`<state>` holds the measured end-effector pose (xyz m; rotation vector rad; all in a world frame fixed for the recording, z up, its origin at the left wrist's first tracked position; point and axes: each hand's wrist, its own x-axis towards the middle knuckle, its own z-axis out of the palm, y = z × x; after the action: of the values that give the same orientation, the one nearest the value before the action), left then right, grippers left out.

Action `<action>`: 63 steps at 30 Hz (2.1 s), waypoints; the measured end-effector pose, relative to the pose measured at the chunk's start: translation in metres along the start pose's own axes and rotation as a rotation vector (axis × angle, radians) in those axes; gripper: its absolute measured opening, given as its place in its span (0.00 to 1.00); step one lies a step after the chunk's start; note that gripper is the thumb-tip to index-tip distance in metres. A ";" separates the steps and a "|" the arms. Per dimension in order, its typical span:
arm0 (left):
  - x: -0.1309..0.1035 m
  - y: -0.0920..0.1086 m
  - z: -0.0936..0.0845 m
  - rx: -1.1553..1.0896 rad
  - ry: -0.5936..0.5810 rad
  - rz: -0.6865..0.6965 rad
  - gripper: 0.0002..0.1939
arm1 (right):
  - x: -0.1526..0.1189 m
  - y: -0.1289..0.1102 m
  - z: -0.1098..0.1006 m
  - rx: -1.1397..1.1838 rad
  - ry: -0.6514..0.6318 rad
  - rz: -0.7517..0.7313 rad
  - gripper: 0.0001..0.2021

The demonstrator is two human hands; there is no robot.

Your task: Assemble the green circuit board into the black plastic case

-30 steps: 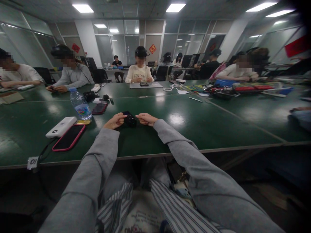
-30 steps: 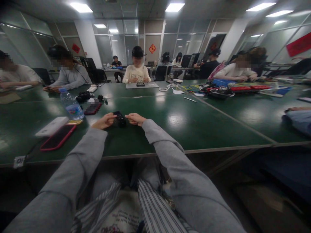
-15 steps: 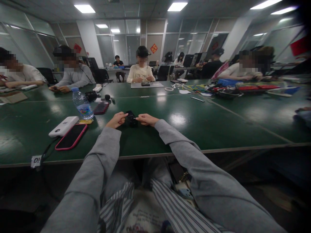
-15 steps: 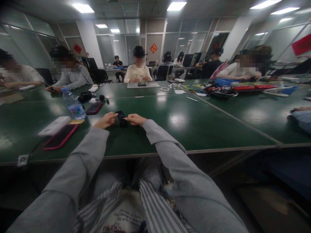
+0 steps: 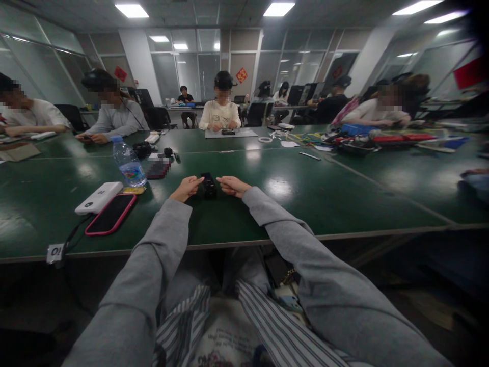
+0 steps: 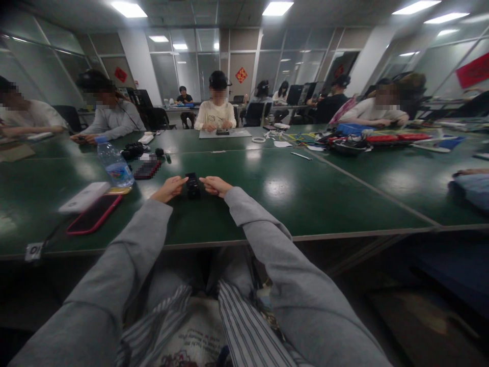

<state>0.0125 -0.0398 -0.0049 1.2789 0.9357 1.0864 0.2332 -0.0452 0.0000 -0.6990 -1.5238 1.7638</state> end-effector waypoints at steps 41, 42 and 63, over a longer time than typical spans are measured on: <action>-0.002 0.005 0.003 -0.091 -0.023 0.011 0.24 | -0.001 -0.009 -0.007 0.478 0.394 0.093 0.22; -0.002 0.004 0.003 -0.090 -0.012 0.016 0.25 | -0.001 -0.009 -0.007 0.476 0.394 0.094 0.22; 0.003 -0.001 -0.002 -0.077 0.079 0.052 0.31 | 0.002 -0.004 -0.011 0.425 0.368 0.080 0.22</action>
<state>0.0118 -0.0362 -0.0062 1.2104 0.9153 1.2096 0.2411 -0.0369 0.0024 -0.8154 -0.8530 1.8157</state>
